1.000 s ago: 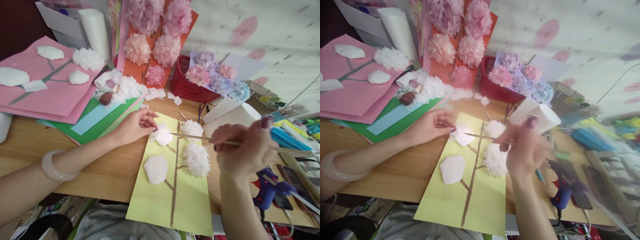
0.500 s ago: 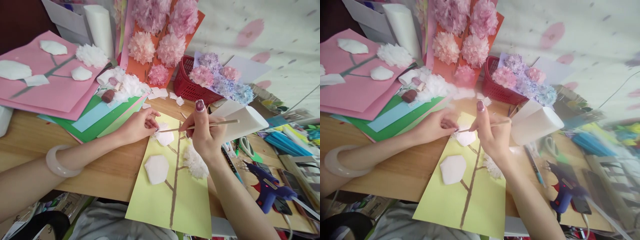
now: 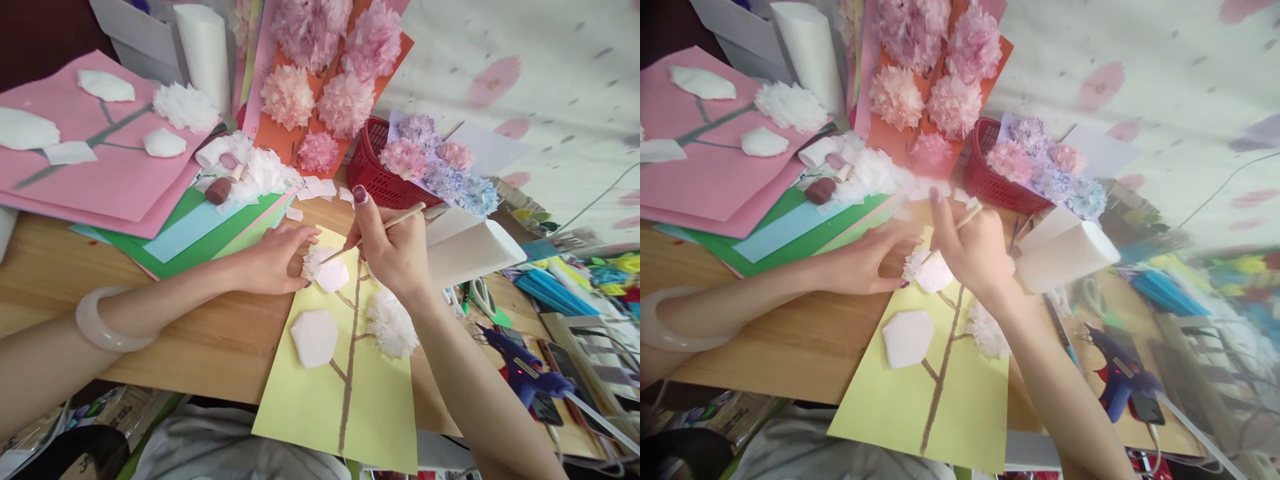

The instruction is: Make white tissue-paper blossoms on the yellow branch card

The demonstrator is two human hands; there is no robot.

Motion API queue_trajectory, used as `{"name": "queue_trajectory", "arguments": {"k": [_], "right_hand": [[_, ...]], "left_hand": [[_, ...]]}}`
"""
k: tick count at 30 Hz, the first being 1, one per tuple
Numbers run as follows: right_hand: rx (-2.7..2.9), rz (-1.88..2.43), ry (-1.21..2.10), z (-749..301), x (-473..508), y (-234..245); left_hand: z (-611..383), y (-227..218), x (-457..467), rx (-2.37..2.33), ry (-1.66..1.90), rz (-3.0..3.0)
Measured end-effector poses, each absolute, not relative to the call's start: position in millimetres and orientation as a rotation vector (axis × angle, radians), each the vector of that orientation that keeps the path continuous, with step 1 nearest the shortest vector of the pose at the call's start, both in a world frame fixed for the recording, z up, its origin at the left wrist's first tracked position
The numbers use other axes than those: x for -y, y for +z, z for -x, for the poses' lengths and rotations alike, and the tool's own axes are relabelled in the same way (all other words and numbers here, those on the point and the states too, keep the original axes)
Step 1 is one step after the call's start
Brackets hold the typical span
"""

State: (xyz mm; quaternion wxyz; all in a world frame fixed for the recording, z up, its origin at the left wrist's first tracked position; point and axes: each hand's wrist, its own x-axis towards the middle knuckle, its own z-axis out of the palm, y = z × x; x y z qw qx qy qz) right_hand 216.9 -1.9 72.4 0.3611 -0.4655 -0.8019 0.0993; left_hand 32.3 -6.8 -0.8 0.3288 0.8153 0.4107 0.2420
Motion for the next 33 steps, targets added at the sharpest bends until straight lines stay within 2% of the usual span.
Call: {"name": "queue_trajectory", "arguments": {"k": [7, 16, 26, 29, 33], "right_hand": [[2.182, 1.167, 0.039, -192.0, -16.2, 68.5], [2.255, 1.218, 0.108, -183.2, -32.6, 59.8], [1.709, 1.397, 0.371, -227.8, -1.3, 84.3], [1.585, 1.324, 0.451, -245.0, 15.2, 81.0], [1.485, 1.193, 0.398, -264.9, 32.4, 63.2]], "left_hand": [[-34.8, 2.9, 9.5, -1.100, 0.409, -2.229], [-33.4, -5.6, 6.2, -1.119, 0.404, -2.226], [-34.6, -6.2, 7.5, -1.136, 0.396, -2.199], [-33.7, -1.4, 9.6, -1.132, 0.378, -2.216], [-31.6, -0.5, 7.8, -1.111, 0.421, -2.258]]}}
